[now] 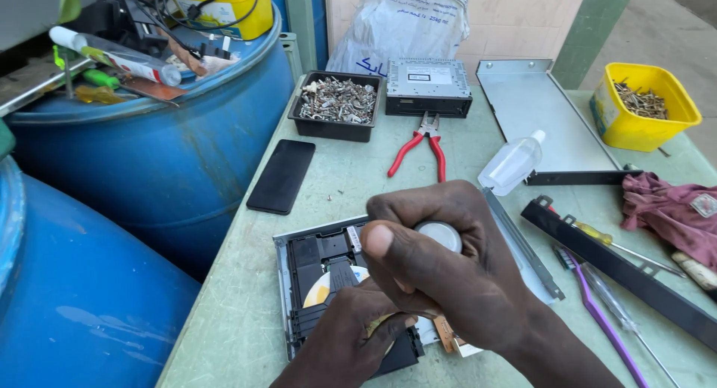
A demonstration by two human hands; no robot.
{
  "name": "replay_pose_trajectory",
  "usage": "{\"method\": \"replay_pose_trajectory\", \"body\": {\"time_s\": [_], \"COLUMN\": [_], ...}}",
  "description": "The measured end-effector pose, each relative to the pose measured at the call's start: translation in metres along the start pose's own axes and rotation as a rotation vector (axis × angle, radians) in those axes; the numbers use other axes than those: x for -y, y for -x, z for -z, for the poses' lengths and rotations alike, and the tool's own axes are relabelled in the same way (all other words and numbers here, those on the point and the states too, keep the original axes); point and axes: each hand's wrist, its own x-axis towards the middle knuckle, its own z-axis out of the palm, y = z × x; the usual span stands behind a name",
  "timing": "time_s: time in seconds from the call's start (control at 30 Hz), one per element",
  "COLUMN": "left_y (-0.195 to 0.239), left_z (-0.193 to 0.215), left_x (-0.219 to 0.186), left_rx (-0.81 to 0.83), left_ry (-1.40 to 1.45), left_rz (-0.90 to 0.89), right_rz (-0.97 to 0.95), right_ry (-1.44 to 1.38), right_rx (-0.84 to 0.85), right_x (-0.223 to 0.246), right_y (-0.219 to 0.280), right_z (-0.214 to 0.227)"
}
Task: Disassembling a DVD player by removing screws with a screwdriver and cleaning the internal components with a brush.
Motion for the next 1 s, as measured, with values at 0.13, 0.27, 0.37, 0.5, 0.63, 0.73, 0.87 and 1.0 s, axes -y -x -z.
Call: {"method": "replay_pose_trajectory", "body": {"time_s": [0.13, 0.27, 0.37, 0.5, 0.63, 0.73, 0.87, 1.0], "left_y": [0.001, -0.001, 0.000, 0.002, 0.003, 0.002, 0.003, 0.009], "left_z": [0.001, 0.000, -0.001, -0.002, 0.000, 0.000, 0.022, 0.052], "left_x": [0.000, -0.005, -0.007, -0.006, -0.007, -0.004, -0.027, -0.028], "left_rx": [-0.001, 0.006, -0.003, -0.012, -0.060, -0.094, -0.175, -0.419], "left_ry": [0.001, -0.005, -0.001, -0.032, -0.071, -0.060, -0.086, -0.138], "left_rz": [-0.027, -0.032, -0.055, -0.105, -0.005, -0.214, -0.048, 0.310], "right_rz": [0.053, 0.055, 0.114, 0.163, 0.073, -0.111, -0.004, 0.196], "right_ry": [0.033, 0.137, 0.152, 0.198, 0.173, 0.287, 0.260, 0.263], "right_rx": [-0.101, -0.207, -0.266, -0.361, -0.204, -0.170, -0.330, -0.433], "right_x": [-0.002, -0.004, -0.006, -0.007, -0.002, -0.022, -0.010, 0.022], "right_y": [0.001, 0.004, 0.007, 0.009, 0.011, 0.025, 0.009, -0.050], "right_z": [-0.004, -0.009, -0.012, -0.018, -0.007, 0.007, 0.039, 0.066]}}
